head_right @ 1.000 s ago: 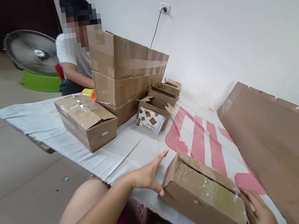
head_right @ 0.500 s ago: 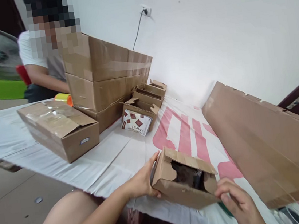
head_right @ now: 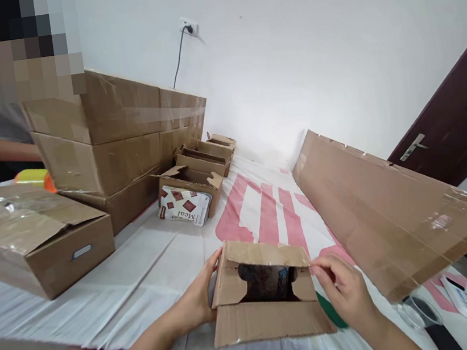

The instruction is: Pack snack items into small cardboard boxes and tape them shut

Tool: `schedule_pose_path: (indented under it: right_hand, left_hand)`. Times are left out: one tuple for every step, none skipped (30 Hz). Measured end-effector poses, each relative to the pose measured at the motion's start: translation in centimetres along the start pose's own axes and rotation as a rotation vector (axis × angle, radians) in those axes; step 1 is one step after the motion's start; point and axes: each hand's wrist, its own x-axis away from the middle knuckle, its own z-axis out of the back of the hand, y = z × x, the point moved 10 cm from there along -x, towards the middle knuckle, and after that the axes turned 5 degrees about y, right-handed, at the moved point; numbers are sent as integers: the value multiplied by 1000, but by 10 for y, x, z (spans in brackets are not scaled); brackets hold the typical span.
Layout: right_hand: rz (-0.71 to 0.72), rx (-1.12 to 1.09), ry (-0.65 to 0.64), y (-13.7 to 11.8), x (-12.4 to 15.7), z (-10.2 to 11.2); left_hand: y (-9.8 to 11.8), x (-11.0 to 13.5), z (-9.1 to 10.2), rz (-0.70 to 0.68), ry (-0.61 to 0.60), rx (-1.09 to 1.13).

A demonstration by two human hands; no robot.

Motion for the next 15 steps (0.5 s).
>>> schedule_pose_path:
  right_hand:
    - [-27, 2, -13, 5, -10, -2]
    - [-51, -1, -47, 9, -19, -8]
    - [-71, -10, -94, 13, -28, -17]
    - [-92, -24, -146, 17, -35, -27]
    - [-111, -40, -198, 20, -40, -38]
    - [-122, -56, -242, 22, -43, -48]
    - [-124, -65, -270, 22, -46, -56]
    - [-118, -66, -283, 21, -48, -61]
    - [-107, -57, -281, 19, -50, -65]
    - [-92, -46, -272, 17, -51, -67]
    - [-81, -38, -265, 14, -52, -69]
    - [-75, -36, -263, 13, -52, -71]
    - [-68, -39, -261, 12, -52, -73]
    - [-57, -43, -258, 11, -52, -75]
    - [-39, -43, -253, 10, -51, -78]
  left_hand:
    - [0, 0, -1, 2, -7, -19]
    - [1, 1, -2, 6, -16, -38]
    - [1, 1, -3, 7, -24, -53]
    - [0, 2, -3, 6, -29, -64]
    - [0, 2, -4, 6, -30, -74]
    - [-2, 2, -4, 7, -28, -79]
    - [-3, 2, -4, 11, -26, -81]
    - [-5, 3, -4, 16, -24, -82]
    - [-7, 3, -4, 24, -25, -80]
    - [-9, 3, -5, 33, -27, -77]
    - [-10, 3, -5, 40, -30, -72]
    - [-10, 3, -5, 46, -34, -66]
    - [-10, 3, -5, 52, -38, -56]
    - [-9, 2, -5, 57, -45, -36]
    - [-8, 1, -6, 61, -57, -13]
